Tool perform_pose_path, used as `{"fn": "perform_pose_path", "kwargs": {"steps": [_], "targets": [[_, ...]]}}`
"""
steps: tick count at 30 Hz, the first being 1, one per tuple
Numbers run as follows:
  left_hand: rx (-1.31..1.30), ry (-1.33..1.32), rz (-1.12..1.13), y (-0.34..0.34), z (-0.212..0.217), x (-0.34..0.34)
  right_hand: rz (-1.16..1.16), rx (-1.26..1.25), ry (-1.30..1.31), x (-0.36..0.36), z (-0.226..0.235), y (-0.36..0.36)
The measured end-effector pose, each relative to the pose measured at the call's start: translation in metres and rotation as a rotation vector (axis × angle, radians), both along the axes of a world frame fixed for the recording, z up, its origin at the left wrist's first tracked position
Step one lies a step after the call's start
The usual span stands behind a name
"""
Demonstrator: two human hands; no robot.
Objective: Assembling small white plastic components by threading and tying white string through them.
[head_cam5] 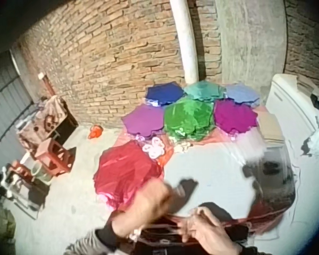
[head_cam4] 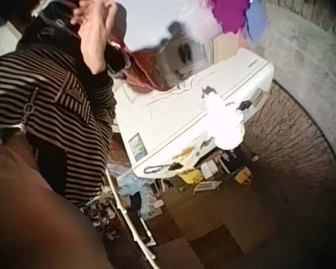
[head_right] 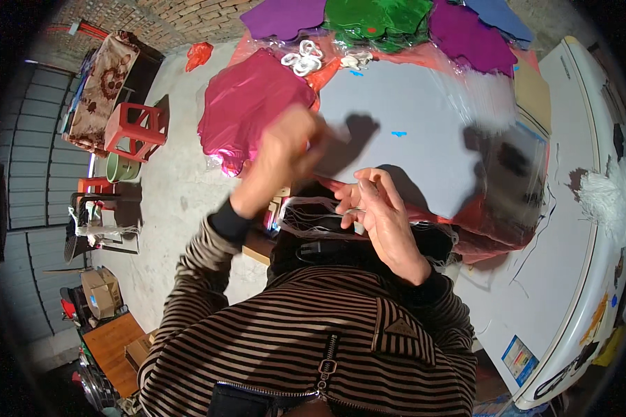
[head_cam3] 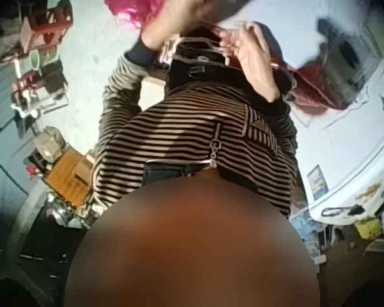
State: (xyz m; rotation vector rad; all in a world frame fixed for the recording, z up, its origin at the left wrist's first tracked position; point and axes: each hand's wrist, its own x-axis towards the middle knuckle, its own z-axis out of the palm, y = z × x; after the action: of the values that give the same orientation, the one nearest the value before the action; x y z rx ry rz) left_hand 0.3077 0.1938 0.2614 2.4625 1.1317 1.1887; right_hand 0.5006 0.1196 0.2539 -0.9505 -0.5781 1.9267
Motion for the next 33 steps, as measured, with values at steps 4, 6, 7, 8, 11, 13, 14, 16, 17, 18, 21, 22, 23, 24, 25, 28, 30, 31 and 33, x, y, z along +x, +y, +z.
{"fn": "perform_pose_path", "kwargs": {"steps": [4,6,7,8,11,13,14,16,17,18,21,22,23,24,25,28,30,31,33], "targets": [[0.145,-0.076,0.384,0.058,-0.018,-0.056,0.163,0.202,-0.2,0.004,-0.04,-0.012],[0.092,-0.087,0.35,0.044,-0.018,-0.053,0.261,0.285,-0.29,0.022,-0.064,-0.014],[0.06,-0.092,0.321,0.031,-0.016,-0.052,0.327,0.382,-0.485,0.03,-0.075,-0.015],[0.027,-0.098,0.294,0.016,-0.02,-0.051,0.398,0.48,-0.678,0.038,-0.086,-0.016],[-0.305,0.126,0.05,-0.051,-0.065,-0.057,0.478,0.75,-1.043,0.066,-0.139,-0.035],[-0.481,0.121,-0.039,-0.088,-0.11,-0.07,0.48,0.943,-1.206,0.076,-0.173,-0.044],[-0.568,0.158,-0.024,-0.104,-0.131,-0.077,0.448,1.041,-1.348,0.08,-0.182,-0.048],[-0.579,0.139,0.08,-0.133,-0.168,-0.085,0.367,1.242,-1.626,0.089,-0.196,-0.055],[-0.574,0.128,0.177,-0.142,-0.179,-0.087,0.373,1.241,-1.623,0.091,-0.201,-0.056],[-0.567,0.117,0.273,-0.149,-0.19,-0.09,0.379,1.221,-1.688,0.094,-0.206,-0.055],[-0.563,0.146,0.338,-0.149,-0.203,-0.086,0.383,1.174,-1.829,0.099,-0.218,-0.05],[-0.56,0.167,0.377,-0.149,-0.205,-0.084,0.407,1.15,-1.836,0.099,-0.223,-0.049],[-0.56,0.172,0.382,-0.148,-0.207,-0.083,0.429,1.127,-1.843,0.098,-0.227,-0.047],[-0.529,0.151,0.409,-0.144,-0.21,-0.079,0.453,1.101,-1.86,0.1,-0.231,-0.044],[-0.497,0.13,0.436,-0.139,-0.212,-0.077,0.452,1.101,-1.863,0.103,-0.237,-0.04],[-0.474,0.099,0.516,-0.126,-0.214,-0.08,0.023,0.88,-1.382,0.117,-0.264,-0.021],[-0.493,0.078,0.615,-0.119,-0.215,-0.083,-0.078,0.843,-1.373,0.133,-0.286,-0.011],[-0.491,0.076,0.611,-0.118,-0.213,-0.083,-0.179,0.805,-1.36,0.142,-0.297,-0.008],[-0.483,0.022,0.526,-0.122,-0.208,-0.085,-0.271,0.768,-1.339,0.144,-0.306,-0.009]]}}
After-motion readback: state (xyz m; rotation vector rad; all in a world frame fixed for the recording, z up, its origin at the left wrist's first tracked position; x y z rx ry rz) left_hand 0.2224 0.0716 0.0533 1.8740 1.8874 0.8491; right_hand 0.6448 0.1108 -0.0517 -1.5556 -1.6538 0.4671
